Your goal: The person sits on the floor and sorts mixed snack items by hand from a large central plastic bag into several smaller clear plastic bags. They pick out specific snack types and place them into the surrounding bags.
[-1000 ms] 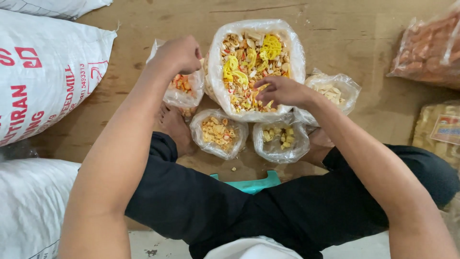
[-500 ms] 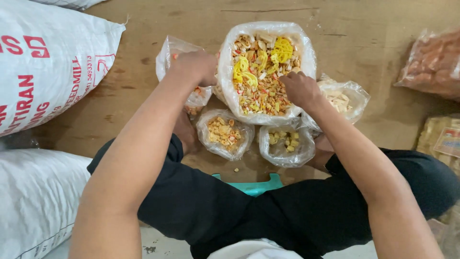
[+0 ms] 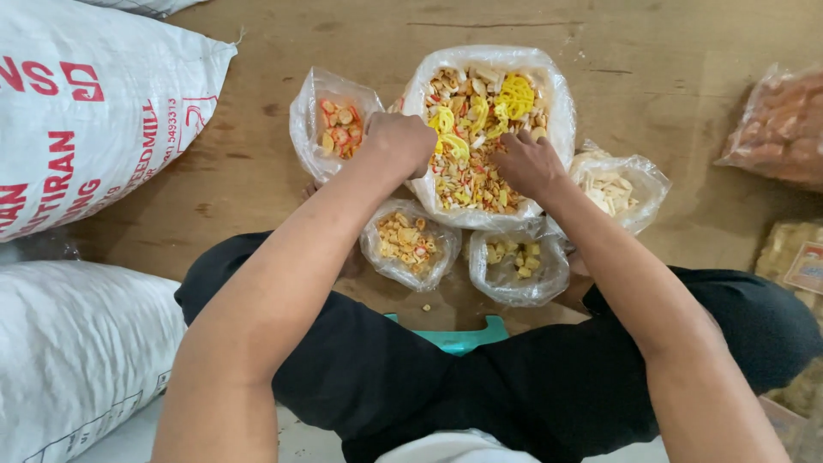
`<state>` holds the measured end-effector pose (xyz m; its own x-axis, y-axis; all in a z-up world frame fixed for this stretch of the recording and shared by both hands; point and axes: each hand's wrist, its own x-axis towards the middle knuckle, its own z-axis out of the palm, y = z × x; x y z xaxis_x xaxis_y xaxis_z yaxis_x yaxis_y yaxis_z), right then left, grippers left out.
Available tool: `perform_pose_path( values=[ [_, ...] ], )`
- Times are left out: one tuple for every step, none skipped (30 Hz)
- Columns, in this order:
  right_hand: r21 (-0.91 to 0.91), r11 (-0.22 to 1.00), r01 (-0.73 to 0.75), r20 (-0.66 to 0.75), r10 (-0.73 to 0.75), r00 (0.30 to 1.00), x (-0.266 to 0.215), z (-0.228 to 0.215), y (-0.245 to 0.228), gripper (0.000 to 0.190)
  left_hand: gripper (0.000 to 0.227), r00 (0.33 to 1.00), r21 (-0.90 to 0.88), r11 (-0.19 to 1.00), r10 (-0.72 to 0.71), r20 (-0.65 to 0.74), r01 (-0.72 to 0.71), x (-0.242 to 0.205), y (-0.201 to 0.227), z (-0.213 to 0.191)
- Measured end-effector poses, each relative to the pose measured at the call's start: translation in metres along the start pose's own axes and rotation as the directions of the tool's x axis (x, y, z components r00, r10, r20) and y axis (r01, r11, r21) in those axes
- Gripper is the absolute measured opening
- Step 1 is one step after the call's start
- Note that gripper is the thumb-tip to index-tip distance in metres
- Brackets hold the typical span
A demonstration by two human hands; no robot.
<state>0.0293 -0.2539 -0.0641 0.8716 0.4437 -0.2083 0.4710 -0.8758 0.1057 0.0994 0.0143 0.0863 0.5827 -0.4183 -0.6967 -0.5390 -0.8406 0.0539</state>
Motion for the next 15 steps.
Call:
perform_pose_path(
  values=[
    [0.002,1.000,-0.001,-0.001,0.001,1.000,0.000,0.007,0.000,0.019,0.033,1.000,0.002,1.000,0.000,0.001,0.000,-0.001,0.001,0.001],
    [-0.005,1.000,0.017,-0.024,-0.017,1.000,0.002,0.013,0.001,0.013,0.031,1.000,0.001,1.000,0.011,-0.019,-0.011,-0.001,0.001,0.001],
    [-0.013,0.999,0.034,-0.047,-0.035,0.998,0.003,0.019,0.003,0.009,0.029,0.999,0.001,1.000,0.023,-0.039,-0.023,-0.002,0.002,0.001],
    [-0.013,0.999,0.033,-0.048,-0.034,0.998,0.005,0.023,0.006,0.009,0.029,0.999,0.002,1.000,0.023,-0.040,-0.023,-0.003,0.002,0.001],
    [0.018,1.000,0.006,-0.011,-0.006,1.000,0.007,0.027,0.009,0.009,0.028,0.999,0.008,1.000,0.023,-0.034,-0.022,-0.004,0.003,0.001],
    [0.049,0.998,-0.024,0.028,0.023,0.999,0.007,0.032,0.012,0.010,0.028,0.999,0.015,1.000,0.024,-0.028,-0.024,-0.005,0.004,0.001],
    [0.050,0.998,-0.027,0.029,0.026,0.999,0.009,0.024,0.013,0.010,0.028,0.999,0.017,1.000,0.027,-0.028,-0.026,-0.004,0.004,0.001],
    [0.156,0.983,-0.095,0.089,0.082,0.993,0.012,0.016,0.013,0.013,0.028,0.999,0.022,0.999,0.030,-0.036,-0.029,-0.003,0.004,0.001],
    [0.257,0.952,-0.168,0.155,0.131,0.979,0.015,0.008,0.014,0.017,0.029,0.998,0.027,0.999,0.033,-0.044,-0.032,-0.002,0.004,0.001],
    [0.256,0.952,-0.170,0.155,0.133,0.979,0.016,-0.008,0.017,0.017,0.029,0.998,0.028,0.999,0.035,-0.044,-0.034,0.000,0.003,0.002],
    [0.420,0.880,-0.223,0.190,0.155,0.969,0.018,-0.025,0.020,0.022,0.027,0.994,-0.003,0.998,0.067,-0.085,-0.068,0.002,0.003,0.002],
    [0.567,0.777,-0.273,0.228,0.170,0.959,0.018,-0.041,0.024,0.028,0.025,0.987,-0.032,0.994,0.100,-0.127,-0.105,0.004,0.004,0.002],
    [0.565,0.777,-0.276,0.228,0.174,0.958,0.018,-0.057,0.024,0.028,0.025,0.986,-0.030,0.994,0.103,-0.128,-0.108,0.008,0.005,0.002],
    [0.661,0.685,-0.308,0.257,0.179,0.950,0.017,-0.073,0.024,0.028,0.026,0.978,-0.116,0.985,0.104,-0.182,-0.127,0.013,0.006,0.002],
    [0.743,0.579,-0.335,0.285,0.180,0.942,0.016,-0.088,0.024,0.028,0.028,0.967,-0.199,0.969,0.101,-0.235,-0.149,0.018,0.007,0.003]
  ],
)
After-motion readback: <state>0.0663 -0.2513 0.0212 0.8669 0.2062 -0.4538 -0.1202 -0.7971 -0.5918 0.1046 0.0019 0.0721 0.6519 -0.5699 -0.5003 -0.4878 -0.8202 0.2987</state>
